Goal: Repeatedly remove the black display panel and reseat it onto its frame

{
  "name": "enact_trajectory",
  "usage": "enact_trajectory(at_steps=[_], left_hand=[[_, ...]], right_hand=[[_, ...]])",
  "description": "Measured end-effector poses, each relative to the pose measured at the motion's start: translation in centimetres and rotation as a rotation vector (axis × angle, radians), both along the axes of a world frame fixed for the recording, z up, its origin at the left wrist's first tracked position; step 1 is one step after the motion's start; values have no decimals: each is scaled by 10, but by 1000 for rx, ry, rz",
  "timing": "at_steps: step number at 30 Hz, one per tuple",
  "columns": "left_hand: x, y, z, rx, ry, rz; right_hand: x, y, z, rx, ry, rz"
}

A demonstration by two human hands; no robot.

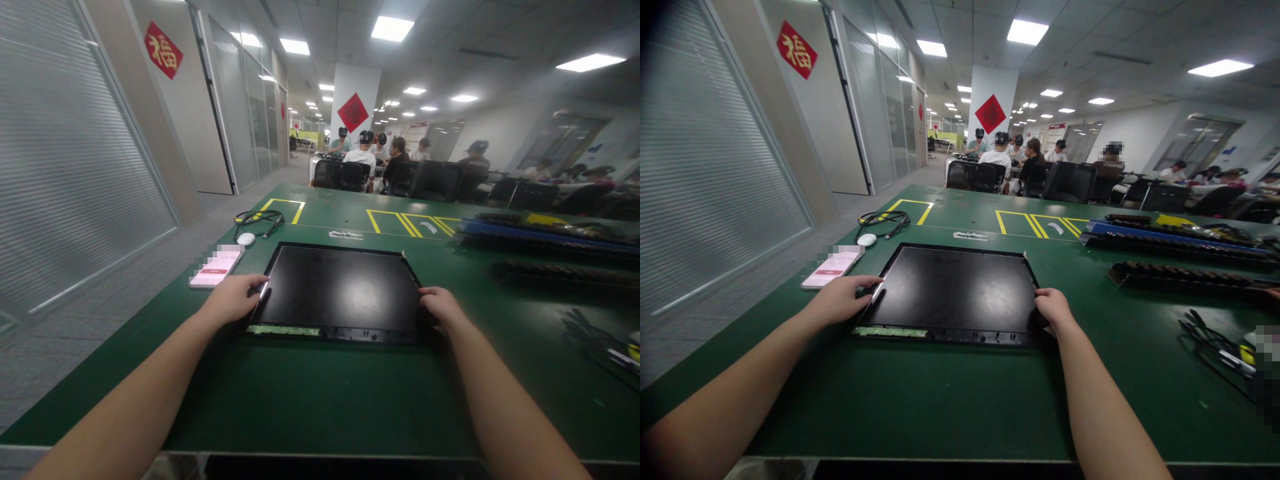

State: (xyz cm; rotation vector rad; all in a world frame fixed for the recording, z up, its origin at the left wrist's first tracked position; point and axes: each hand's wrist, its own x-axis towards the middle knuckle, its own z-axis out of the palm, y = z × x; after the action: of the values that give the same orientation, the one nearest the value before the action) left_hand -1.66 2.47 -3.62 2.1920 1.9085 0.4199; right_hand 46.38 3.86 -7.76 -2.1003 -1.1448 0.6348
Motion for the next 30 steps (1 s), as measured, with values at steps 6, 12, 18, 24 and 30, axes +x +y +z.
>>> enact_trajectory(at_steps=[6,12,18,24,30], left_hand=[[1,-1,-3,12,-60,44],[-4,3,-6,48,54,-17],[-4,7,-9,29,104,-48],[-1,6,-3,30,9,-66],[-1,2,6,-36,-476,161]], right_hand=[[6,0,-1,10,-113,47],[10,-3,3,32,-131,61],[11,-5,7,72,-175,33],[14,-2,0,60,-176,56],[13,-1,-4,64,-178,56]])
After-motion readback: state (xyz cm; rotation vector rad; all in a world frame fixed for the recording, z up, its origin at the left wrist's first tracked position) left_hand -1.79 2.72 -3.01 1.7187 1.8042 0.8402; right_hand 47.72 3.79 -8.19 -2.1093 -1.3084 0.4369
